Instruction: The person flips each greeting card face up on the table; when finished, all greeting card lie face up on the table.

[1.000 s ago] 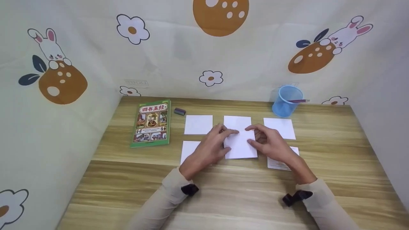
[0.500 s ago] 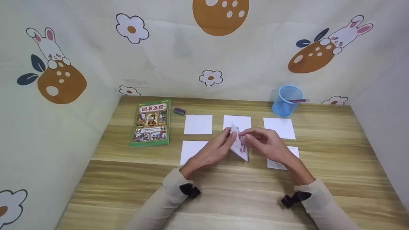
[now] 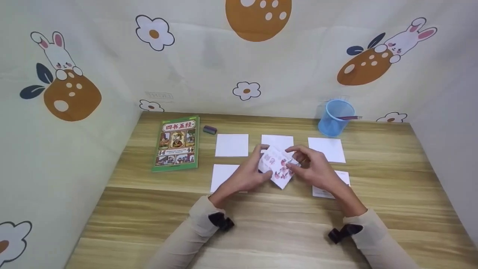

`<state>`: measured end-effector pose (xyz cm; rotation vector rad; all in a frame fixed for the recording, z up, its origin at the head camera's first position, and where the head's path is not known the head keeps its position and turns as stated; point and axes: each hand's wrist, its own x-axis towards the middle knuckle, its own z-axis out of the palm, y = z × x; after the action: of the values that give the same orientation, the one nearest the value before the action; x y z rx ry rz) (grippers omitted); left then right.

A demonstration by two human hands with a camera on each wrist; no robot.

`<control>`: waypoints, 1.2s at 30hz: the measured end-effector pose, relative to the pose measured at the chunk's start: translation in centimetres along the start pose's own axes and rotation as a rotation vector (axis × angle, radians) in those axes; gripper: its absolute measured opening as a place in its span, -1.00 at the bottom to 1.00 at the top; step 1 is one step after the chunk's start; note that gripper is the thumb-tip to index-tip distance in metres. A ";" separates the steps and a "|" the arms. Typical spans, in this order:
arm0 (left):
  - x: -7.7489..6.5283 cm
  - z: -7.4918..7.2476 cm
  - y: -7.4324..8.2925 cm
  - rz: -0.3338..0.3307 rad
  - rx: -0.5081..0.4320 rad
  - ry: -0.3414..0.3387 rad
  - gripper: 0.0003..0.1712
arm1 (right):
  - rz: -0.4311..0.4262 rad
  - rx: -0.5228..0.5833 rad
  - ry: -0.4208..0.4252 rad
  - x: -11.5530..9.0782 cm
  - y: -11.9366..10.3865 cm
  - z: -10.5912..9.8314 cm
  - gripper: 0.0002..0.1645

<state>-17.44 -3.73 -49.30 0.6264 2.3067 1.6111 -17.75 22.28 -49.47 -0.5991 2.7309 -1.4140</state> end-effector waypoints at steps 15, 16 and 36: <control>0.3 0.2 -0.4 0.141 0.039 0.025 -0.75 | -0.014 0.158 -0.090 -0.1 -0.4 -0.2 -0.30; 0.3 0.2 -0.3 0.137 0.055 0.018 -0.74 | -0.019 0.121 -0.105 -0.1 -0.4 -0.1 -0.39; -0.7 -0.4 0.3 0.093 0.690 -0.221 -0.50 | -0.023 -0.381 -0.131 -0.8 0.5 0.5 -0.47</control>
<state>-16.90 -4.33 -48.97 1.0023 2.6603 0.6838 -17.13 22.40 -50.29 -0.7061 2.9076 -0.8220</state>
